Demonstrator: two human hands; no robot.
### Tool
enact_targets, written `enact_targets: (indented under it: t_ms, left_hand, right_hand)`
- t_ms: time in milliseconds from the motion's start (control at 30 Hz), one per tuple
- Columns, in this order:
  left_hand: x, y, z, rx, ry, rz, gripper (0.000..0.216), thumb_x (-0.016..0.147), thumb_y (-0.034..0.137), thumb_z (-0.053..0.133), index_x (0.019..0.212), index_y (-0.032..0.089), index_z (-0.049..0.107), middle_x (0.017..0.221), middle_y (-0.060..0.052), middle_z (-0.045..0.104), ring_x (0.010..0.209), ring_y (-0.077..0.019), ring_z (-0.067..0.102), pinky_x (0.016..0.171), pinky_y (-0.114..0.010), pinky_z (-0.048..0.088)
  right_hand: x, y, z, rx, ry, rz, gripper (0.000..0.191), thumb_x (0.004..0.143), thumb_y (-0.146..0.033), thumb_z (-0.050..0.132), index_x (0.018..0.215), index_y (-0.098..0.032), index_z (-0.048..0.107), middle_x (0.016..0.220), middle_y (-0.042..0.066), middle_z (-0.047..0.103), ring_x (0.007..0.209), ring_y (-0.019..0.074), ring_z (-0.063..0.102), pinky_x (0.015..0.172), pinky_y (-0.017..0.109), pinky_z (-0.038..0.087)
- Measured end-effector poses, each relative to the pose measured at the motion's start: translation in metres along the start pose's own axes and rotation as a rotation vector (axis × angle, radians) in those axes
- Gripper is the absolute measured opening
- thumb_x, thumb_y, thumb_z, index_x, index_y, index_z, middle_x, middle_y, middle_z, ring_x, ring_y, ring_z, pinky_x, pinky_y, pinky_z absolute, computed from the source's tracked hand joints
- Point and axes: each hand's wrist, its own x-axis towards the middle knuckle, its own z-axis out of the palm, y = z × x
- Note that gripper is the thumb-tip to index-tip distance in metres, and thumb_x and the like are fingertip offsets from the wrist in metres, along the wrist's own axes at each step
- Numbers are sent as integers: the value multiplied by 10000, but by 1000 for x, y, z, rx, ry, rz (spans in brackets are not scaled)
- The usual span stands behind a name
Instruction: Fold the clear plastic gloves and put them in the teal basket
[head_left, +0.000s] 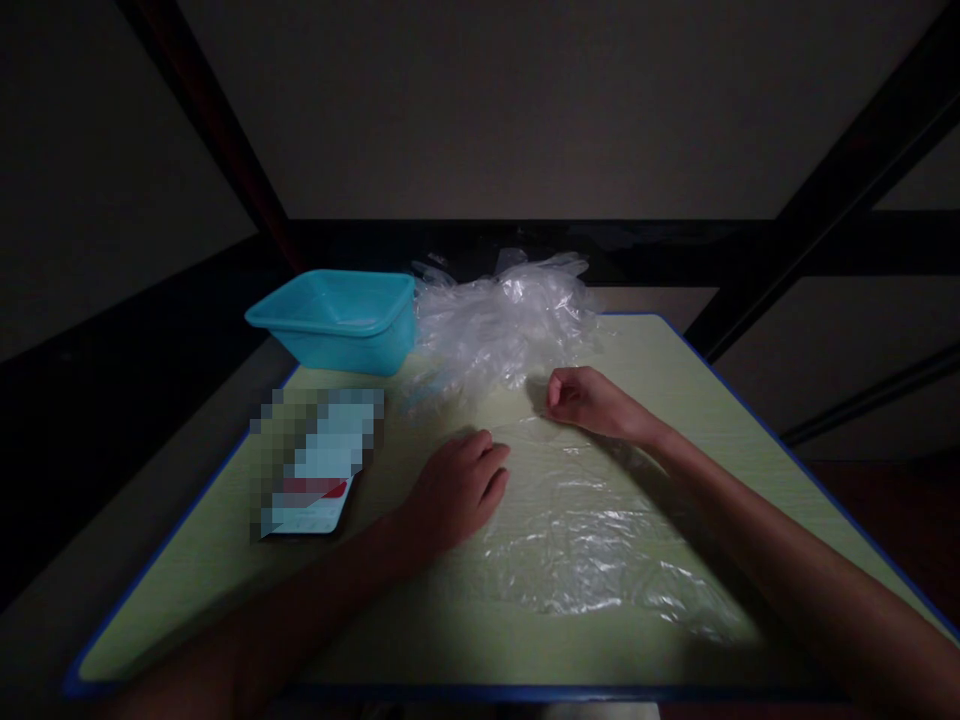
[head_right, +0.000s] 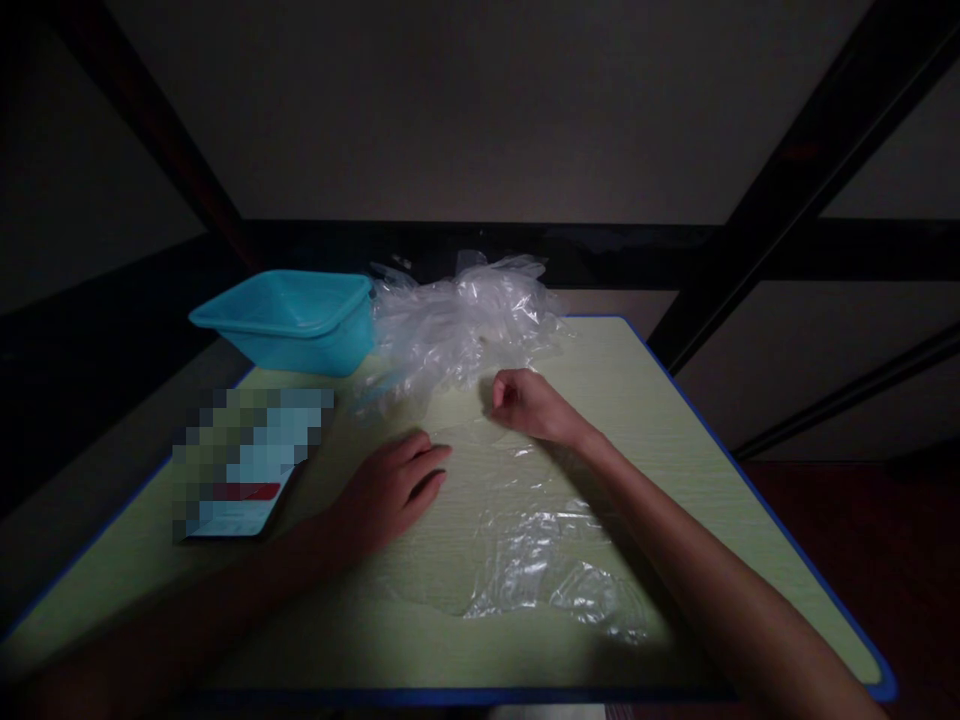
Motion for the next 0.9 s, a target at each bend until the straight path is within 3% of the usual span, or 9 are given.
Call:
enact_targets:
  t_ms: [200, 333, 433, 600, 700, 900]
  left_hand:
    - [1, 0, 2, 19, -19, -18, 167, 842, 164, 508, 967, 136, 616, 856, -60, 577, 801, -194, 550, 744, -318, 460]
    - [1, 0, 4, 17, 0, -17, 167, 840, 166, 507, 967, 139, 612, 853, -58, 580, 804, -193, 549, 741, -314, 464]
    - [1, -1, 4, 16, 6, -14, 166, 838, 162, 508, 966, 137, 611, 855, -58, 581, 802, -190, 550, 741, -309, 464]
    - [0, -1, 3, 17, 16, -7, 169, 842, 165, 497, 973, 145, 603, 842, -50, 578, 788, -183, 547, 731, -305, 460]
    - [0, -1, 3, 14, 24, -9, 160, 841, 163, 492, 959, 158, 600, 838, -45, 575, 794, -182, 545, 731, -302, 458]
    - [0, -1, 1, -5, 12, -49, 137, 833, 152, 487, 899, 148, 607, 828, -51, 567, 778, -191, 551, 720, -310, 456]
  right_hand:
    - [-24, -11, 0, -130, 171, -123, 121, 689, -214, 606, 779, -199, 526, 779, 36, 603, 713, 171, 548, 646, 307, 433]
    - [-23, -3, 1, -195, 197, -8, 352, 611, -231, 703, 919, -186, 539, 907, 71, 598, 747, 188, 539, 662, 318, 433]
    - [-14, 5, 4, -127, 162, 86, 398, 565, -200, 717, 925, -174, 549, 760, 10, 574, 632, 147, 509, 570, 273, 407]
    - [-3, 7, 8, -73, 112, 98, 157, 576, -147, 658, 697, -169, 558, 514, -66, 471, 471, 98, 437, 460, 230, 343]
    - [-6, 1, 7, -66, 123, 63, 80, 621, -145, 602, 587, -176, 537, 551, -30, 530, 525, 109, 481, 516, 244, 384]
    - [-22, -11, 4, -26, 183, -50, 57, 715, -195, 558, 659, -186, 550, 694, 28, 616, 659, 156, 561, 637, 300, 450]
